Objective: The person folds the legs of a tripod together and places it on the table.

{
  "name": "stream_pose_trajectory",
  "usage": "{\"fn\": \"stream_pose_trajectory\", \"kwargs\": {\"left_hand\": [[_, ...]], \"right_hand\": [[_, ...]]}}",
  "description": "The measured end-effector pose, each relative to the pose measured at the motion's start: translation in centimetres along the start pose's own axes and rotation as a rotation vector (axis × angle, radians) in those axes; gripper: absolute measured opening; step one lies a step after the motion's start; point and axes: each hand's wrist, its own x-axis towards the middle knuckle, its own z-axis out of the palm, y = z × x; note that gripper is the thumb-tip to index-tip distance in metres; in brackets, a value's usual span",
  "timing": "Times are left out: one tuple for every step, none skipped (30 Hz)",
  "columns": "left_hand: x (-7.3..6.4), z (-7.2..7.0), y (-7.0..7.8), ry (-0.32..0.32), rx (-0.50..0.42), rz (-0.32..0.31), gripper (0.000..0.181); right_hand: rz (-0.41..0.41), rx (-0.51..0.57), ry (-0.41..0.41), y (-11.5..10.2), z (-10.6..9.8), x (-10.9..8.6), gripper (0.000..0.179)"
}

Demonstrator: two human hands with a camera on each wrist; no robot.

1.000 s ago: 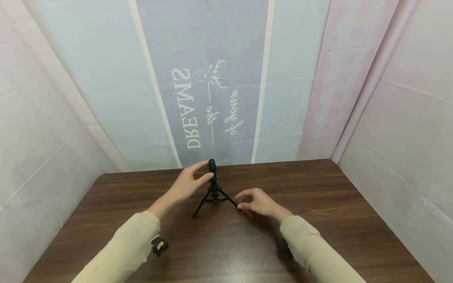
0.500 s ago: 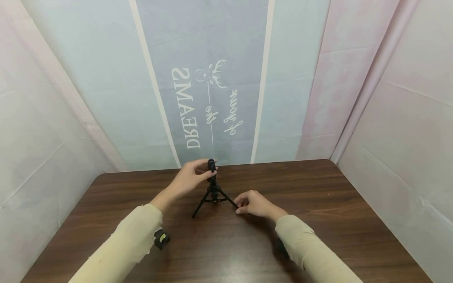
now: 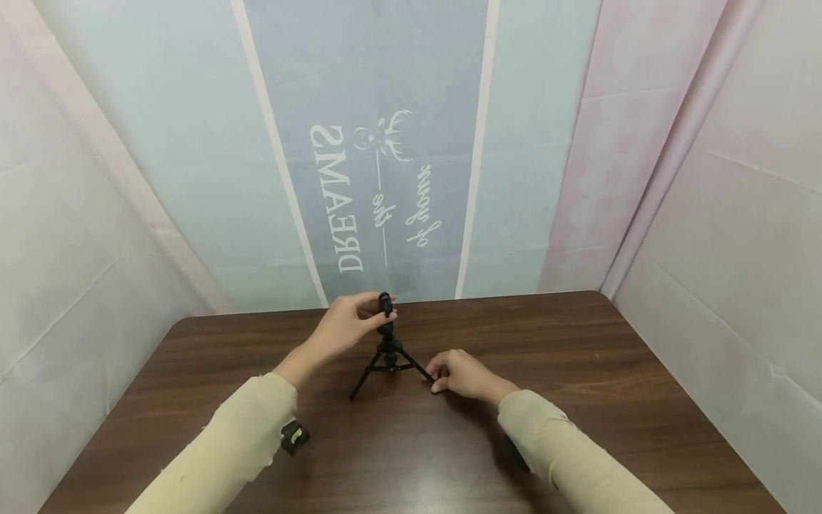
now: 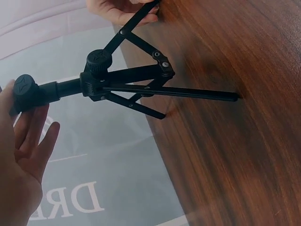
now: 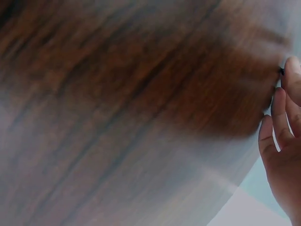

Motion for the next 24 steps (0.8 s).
{"fn": "stream_pose_trajectory", "kwargs": {"left_hand": [[0.0, 0.0, 0.1, 0.005, 0.011, 0.003, 0.033], [0.0, 0.1, 0.3, 0.010, 0.026, 0.003, 0.034], [-0.1, 0.2, 0.4, 0.015, 0.039, 0.004, 0.035], [-0.1, 0.3, 0.5, 0.019, 0.051, 0.004, 0.036], [-0.1, 0.4, 0.6, 0.022, 0.061, 0.004, 0.037], [-0.2, 0.5, 0.6, 0.029, 0.073, 0.001, 0.038], [-0.2, 0.6, 0.6, 0.037, 0.080, -0.003, 0.039], [-0.2, 0.7, 0.6, 0.043, 0.083, -0.009, 0.040], [-0.3, 0.8, 0.5, 0.047, 0.079, -0.014, 0.040], [-0.4, 0.9, 0.5, 0.050, 0.071, -0.017, 0.038], [-0.5, 1.0, 0.4, 0.055, 0.060, -0.020, 0.037], [-0.6, 1.0, 0.3, 0.062, 0.046, -0.022, 0.036], [-0.6, 1.1, 0.2, 0.066, 0.027, -0.021, 0.035], [-0.7, 1.1, 0.1, 0.069, 0.011, -0.015, 0.034], [-0.7, 1.1, 0.0, 0.069, -0.003, -0.011, 0.034], [-0.6, 1.1, 0.0, 0.067, -0.012, -0.007, 0.034], [-0.6, 1.0, 0.0, 0.064, -0.017, -0.005, 0.034], [-0.6, 1.0, 0.0, 0.059, -0.020, -0.004, 0.035], [-0.5, 0.9, 0.0, 0.051, -0.023, -0.005, 0.035], [-0.5, 0.9, 0.0, 0.043, -0.022, -0.007, 0.035], [-0.5, 0.9, 0.1, 0.037, -0.022, -0.012, 0.035], [-0.6, 0.9, 0.1, 0.034, -0.021, -0.019, 0.034], [-0.6, 1.0, 0.1, 0.035, -0.023, -0.021, 0.034], [-0.6, 1.1, 0.0, 0.036, -0.028, -0.019, 0.033]], "right_hand": [[-0.001, 0.001, 0.004, 0.0, 0.0, 0.0, 0.014], [-0.001, 0.000, 0.010, 0.0, 0.1, 0.0, 0.013], [0.000, -0.001, 0.017, 0.1, 0.2, 0.0, 0.013], [0.005, 0.001, 0.024, 0.1, 0.3, 0.0, 0.013], [0.011, 0.004, 0.032, 0.1, 0.4, 0.0, 0.012], [0.020, 0.008, 0.041, 0.2, 0.5, 0.0, 0.012], [0.028, 0.012, 0.049, 0.2, 0.5, 0.0, 0.011], [0.032, 0.017, 0.055, 0.3, 0.6, 0.0, 0.011], [0.035, 0.026, 0.061, 0.3, 0.7, 0.0, 0.011], [0.039, 0.035, 0.064, 0.3, 0.8, 0.0, 0.011], [0.041, 0.041, 0.066, 0.3, 0.8, 0.0, 0.011], [0.044, 0.048, 0.068, 0.3, 0.9, 0.0, 0.011], [0.045, 0.053, 0.069, 0.3, 0.9, 0.0, 0.011], [0.049, 0.058, 0.068, 0.2, 0.9, 0.0, 0.010], [0.054, 0.061, 0.066, 0.1, 0.8, 0.0, 0.010], [0.059, 0.062, 0.066, 0.1, 0.8, 0.1, 0.010], [0.060, 0.063, 0.065, 0.0, 0.8, 0.1, 0.010], [0.062, 0.065, 0.062, 0.0, 0.8, 0.1, 0.010], [0.063, 0.066, 0.059, -0.1, 0.8, 0.1, 0.009], [0.064, 0.063, 0.057, -0.1, 0.8, 0.1, 0.009], [0.064, 0.061, 0.055, -0.1, 0.8, 0.2, 0.009], [0.062, 0.058, 0.054, -0.1, 0.7, 0.2, 0.009], [0.058, 0.055, 0.052, 0.0, 0.7, 0.2, 0.008], [0.058, 0.050, 0.052, 0.0, 0.7, 0.3, 0.008]]}}
